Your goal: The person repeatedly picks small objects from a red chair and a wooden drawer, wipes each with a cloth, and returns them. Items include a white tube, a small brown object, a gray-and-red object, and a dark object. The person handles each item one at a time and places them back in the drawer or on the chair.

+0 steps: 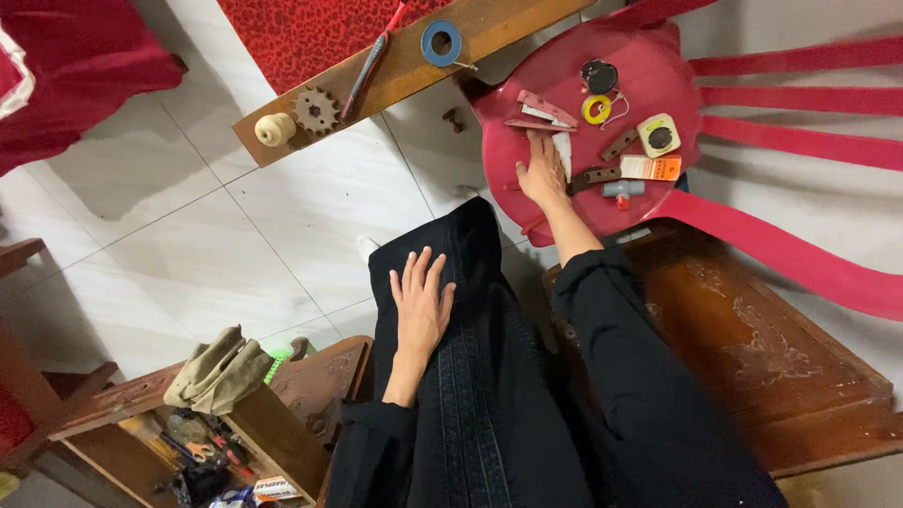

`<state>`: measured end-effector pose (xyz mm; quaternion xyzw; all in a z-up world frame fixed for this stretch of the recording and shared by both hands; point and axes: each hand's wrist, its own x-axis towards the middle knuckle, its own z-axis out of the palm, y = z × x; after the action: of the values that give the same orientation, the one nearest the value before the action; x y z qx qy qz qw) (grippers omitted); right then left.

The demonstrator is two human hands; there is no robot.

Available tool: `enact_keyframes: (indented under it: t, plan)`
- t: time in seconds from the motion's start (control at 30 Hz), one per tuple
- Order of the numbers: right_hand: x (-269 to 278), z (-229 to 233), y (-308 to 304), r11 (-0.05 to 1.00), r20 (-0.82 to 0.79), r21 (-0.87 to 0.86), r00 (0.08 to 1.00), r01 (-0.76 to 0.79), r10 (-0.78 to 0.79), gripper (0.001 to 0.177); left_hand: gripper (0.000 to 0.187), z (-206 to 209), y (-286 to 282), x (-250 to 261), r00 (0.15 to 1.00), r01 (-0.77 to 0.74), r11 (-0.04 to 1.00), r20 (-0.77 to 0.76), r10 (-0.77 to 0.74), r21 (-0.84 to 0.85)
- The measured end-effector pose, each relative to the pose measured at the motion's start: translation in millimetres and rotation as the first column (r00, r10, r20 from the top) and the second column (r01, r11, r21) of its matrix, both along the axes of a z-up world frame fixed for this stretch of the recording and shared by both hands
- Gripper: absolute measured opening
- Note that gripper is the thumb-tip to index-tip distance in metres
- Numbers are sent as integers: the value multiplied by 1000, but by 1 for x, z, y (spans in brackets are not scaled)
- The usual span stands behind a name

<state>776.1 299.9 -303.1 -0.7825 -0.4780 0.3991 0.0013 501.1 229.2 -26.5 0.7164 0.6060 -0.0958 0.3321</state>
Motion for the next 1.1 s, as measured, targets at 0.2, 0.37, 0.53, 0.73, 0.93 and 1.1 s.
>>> enact_keyframes:
  t: [0.2,0.37,0.53,0.73,0.93,1.1]
  plan:
    - [2,-10,-4,993,8,-113,999,-41,42,68,53,-2,-1,1,1000,-12,1000,14,12,-5]
    - [-3,-11,-12,989,21,-144,999,-24,27,69,54,0,0,4,1000,-14,1000,17,14,-5]
    - [-5,11,-14,987,-34,-156,998,42,-48,69,54,1,-2,3,1000,-20,1000,13,20,-18]
    - [-8,20,-27,987,-25,-116,993,109,-113,71,53,-1,-4,-1,1000,-23,1000,12,23,-3]
    - [-9,21,-38,986,-13,-135,995,98,-101,63,53,-2,-6,-3,1000,-22,1000,6,22,10]
    - [-12,15,-49,996,15,-19,996,91,-91,58,54,0,-5,-2,1000,-14,1000,16,14,13]
